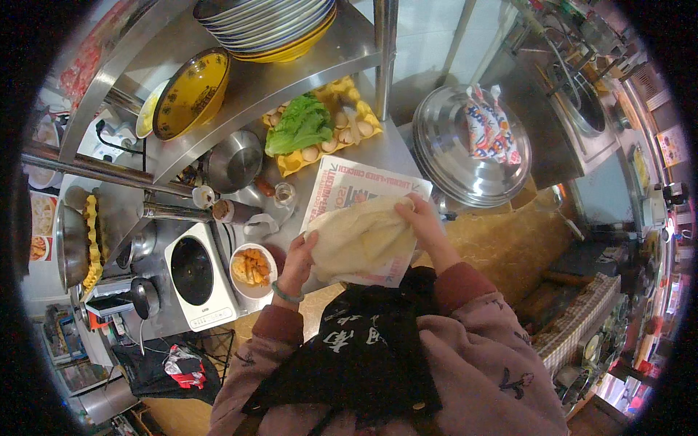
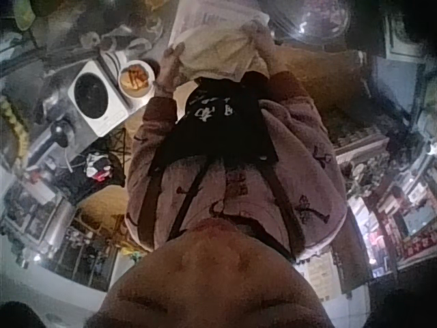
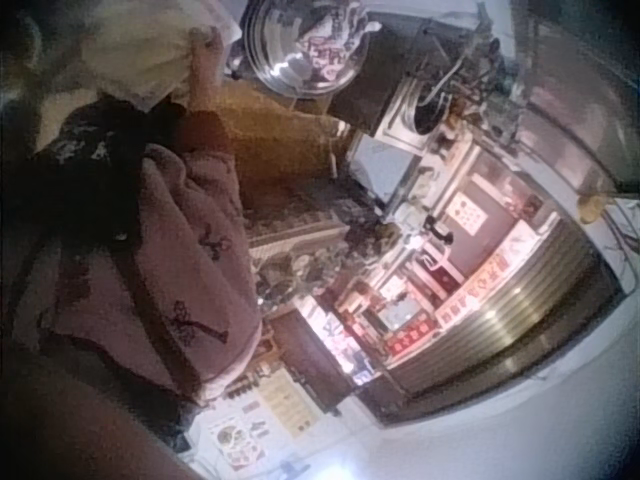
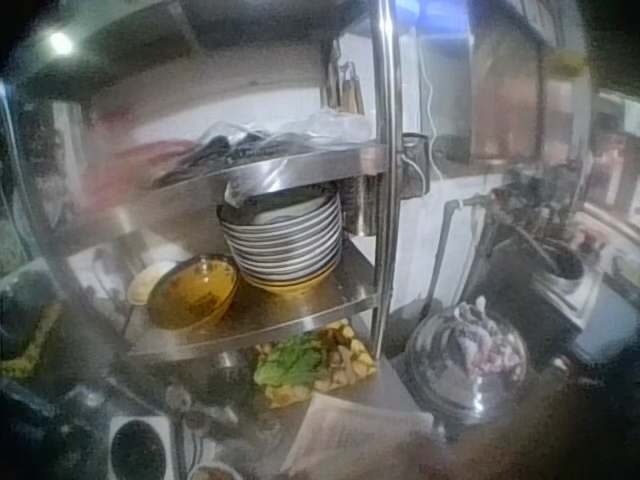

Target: The person assembles wraps by spreading sauce on a flatbread, adding lettuce and fried items, then rolling and wrapping them in paper. The process is repeated for a second wrap.

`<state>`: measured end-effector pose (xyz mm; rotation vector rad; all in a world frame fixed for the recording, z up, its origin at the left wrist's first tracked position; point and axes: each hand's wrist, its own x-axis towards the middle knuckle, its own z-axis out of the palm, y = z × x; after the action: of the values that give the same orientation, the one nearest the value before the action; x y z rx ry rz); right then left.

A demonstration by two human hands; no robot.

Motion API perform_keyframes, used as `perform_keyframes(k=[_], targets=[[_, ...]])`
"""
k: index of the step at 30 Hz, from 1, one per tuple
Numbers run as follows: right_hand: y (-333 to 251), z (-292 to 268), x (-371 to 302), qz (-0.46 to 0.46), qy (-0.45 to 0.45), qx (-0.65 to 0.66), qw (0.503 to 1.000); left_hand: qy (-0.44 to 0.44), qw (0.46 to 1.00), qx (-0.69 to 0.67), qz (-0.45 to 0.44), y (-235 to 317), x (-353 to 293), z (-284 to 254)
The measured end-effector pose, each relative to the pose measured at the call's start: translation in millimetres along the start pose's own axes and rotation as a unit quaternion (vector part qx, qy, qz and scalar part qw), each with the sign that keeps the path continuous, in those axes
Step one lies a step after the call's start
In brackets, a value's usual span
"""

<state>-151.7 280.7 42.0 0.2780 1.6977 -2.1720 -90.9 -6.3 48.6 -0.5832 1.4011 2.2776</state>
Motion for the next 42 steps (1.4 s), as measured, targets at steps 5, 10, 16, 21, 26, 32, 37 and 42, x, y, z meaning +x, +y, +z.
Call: perform_keyframes(k=[5, 10, 16, 21, 26, 32, 37, 42], targets=[[-12.2, 0.3, -2.7, 0.083, -0.096, -0.124, 0.984, -0.046, 0.994, -0.012, -0.094, 9.0, -5.7, 12.7], [-3.3, 11.7, -5.7, 0.176, -0.104, -0.204, 0.957, -0.122, 0.986, 0.085, -0.082, 7.3, -16.8, 23.9], [15.5, 38.2, -16.3, 0.152, -0.104, -0.322, 0.929, -0.166, 0.955, 0.219, -0.112, -32.6, 18.8, 39.1], [18.9, 49.2, -23.4, 0.028, -0.075, -0.433, 0.898, -0.132, 0.948, 0.286, -0.057, -50.5, 27.3, 35.2], [23.7, 47.1, -22.6, -0.051, -0.039, -0.354, 0.933, -0.104, 0.926, 0.362, -0.033, -28.5, 15.0, 42.6], [21.2, 43.5, -18.6, 0.027, -0.004, -0.078, 0.997, -0.041, 0.999, 0.030, 0.013, -12.1, -5.6, 63.0], [10.3, 57.2, -21.7, -0.108, -0.010, -0.191, 0.976, -0.039, 0.999, 0.026, 0.003, -5.9, -6.8, 62.6], [4.4, 63.3, -23.4, -0.003, 0.003, -0.128, 0.992, -0.038, 0.999, -0.017, 0.004, -3.6, -11.0, 70.3]])
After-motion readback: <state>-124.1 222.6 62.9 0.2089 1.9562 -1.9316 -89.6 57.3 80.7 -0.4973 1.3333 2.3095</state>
